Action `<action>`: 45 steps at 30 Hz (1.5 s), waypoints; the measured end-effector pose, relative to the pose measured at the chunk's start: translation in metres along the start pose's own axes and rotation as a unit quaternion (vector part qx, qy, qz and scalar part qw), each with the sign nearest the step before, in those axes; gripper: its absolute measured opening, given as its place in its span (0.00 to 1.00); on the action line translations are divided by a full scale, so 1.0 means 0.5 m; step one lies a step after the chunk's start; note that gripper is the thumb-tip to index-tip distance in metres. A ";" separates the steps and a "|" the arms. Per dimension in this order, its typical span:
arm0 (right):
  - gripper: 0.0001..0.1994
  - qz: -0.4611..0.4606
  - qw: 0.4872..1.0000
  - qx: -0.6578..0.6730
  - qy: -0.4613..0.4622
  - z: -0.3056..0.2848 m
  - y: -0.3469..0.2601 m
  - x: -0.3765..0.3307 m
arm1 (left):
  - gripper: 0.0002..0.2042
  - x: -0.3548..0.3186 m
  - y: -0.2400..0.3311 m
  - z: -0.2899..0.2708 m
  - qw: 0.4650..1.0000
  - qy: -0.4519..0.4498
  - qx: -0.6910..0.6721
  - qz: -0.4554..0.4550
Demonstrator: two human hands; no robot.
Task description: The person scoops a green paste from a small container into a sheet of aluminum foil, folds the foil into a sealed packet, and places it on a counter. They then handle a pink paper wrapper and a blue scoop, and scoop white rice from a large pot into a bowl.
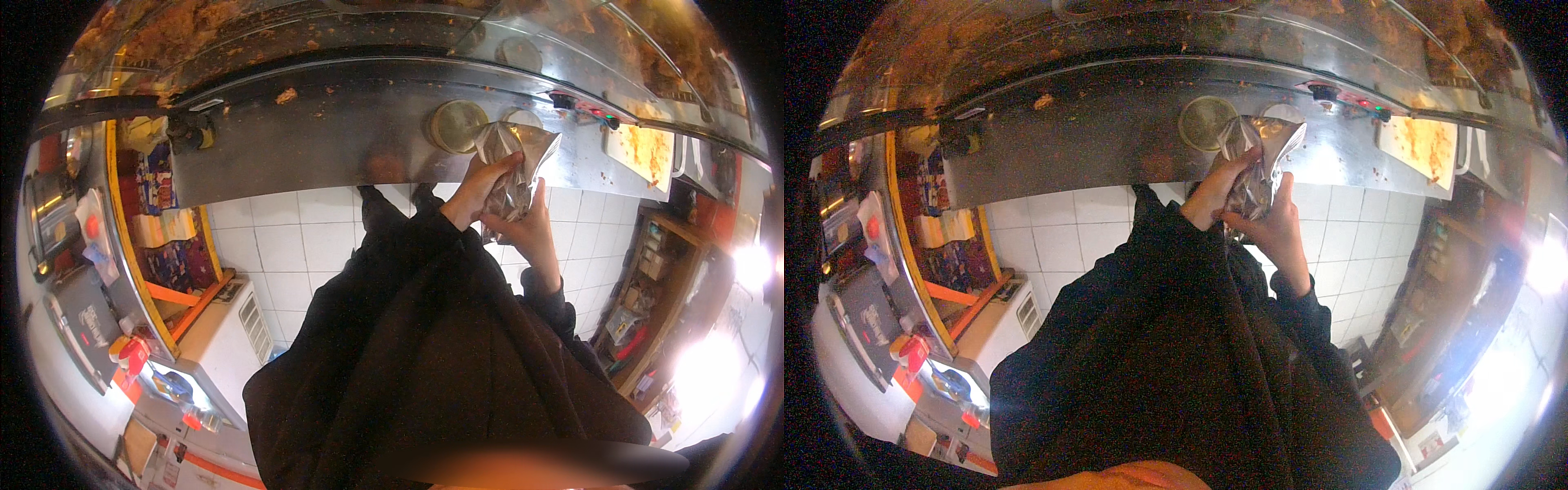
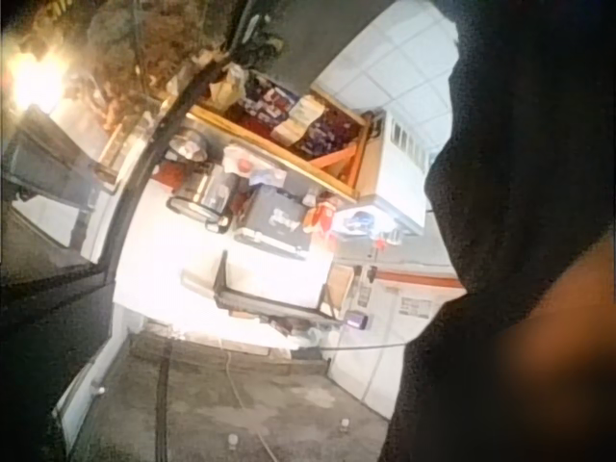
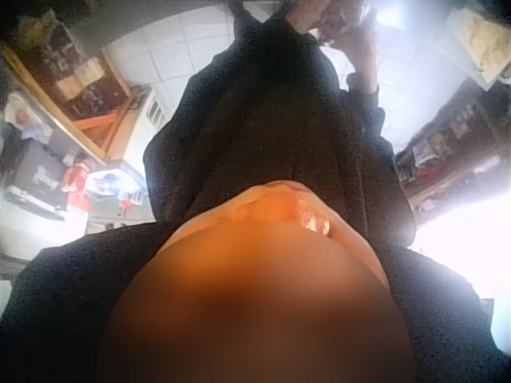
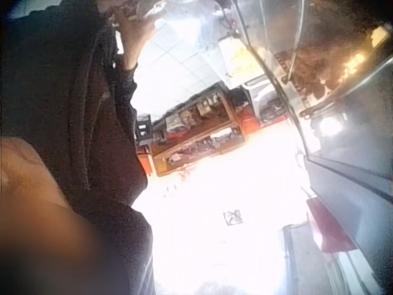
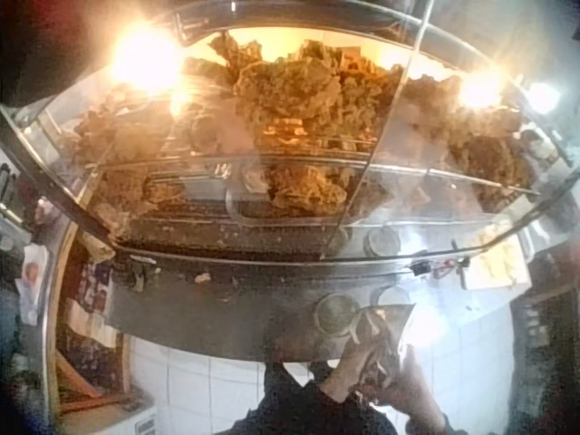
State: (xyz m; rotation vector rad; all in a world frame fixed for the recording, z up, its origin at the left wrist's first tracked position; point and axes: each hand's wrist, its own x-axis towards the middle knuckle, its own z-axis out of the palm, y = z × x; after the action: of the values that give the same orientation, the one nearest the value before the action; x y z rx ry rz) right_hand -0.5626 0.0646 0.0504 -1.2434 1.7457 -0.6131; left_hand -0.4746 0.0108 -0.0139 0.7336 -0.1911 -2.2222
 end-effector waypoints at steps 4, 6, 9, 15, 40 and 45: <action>0.40 -0.018 1.000 0.012 -0.009 0.005 -0.012 0.002 | 0.16 0.002 -0.003 -0.021 0.999 -0.031 0.002 -0.028; 0.38 -0.049 0.999 0.015 -0.014 0.007 -0.013 0.006 | 0.16 -0.002 0.000 -0.022 0.999 -0.012 0.004 -0.044; 0.39 -0.028 0.999 0.013 -0.012 0.016 0.007 0.007 | 0.17 -0.010 0.011 -0.009 0.998 0.044 0.006 -0.050; 0.37 -0.006 1.000 -0.016 -0.019 0.013 -0.002 0.006 | 0.20 -0.008 0.020 -0.004 0.999 0.023 -0.042 -0.015; 0.09 0.015 0.981 -0.108 0.158 -0.012 -0.043 0.018 | 0.21 -0.034 0.036 0.019 0.998 0.044 -0.049 -0.022; 0.09 -0.017 0.978 -0.139 0.155 -0.014 -0.048 0.020 | 0.20 -0.024 0.026 0.010 0.998 0.052 -0.028 -0.037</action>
State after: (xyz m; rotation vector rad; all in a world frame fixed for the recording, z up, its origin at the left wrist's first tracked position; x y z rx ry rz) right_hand -0.5578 0.0455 0.0691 -1.4291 2.1317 -0.6232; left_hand -0.4626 0.0103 0.0000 0.8349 -0.0515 -2.2428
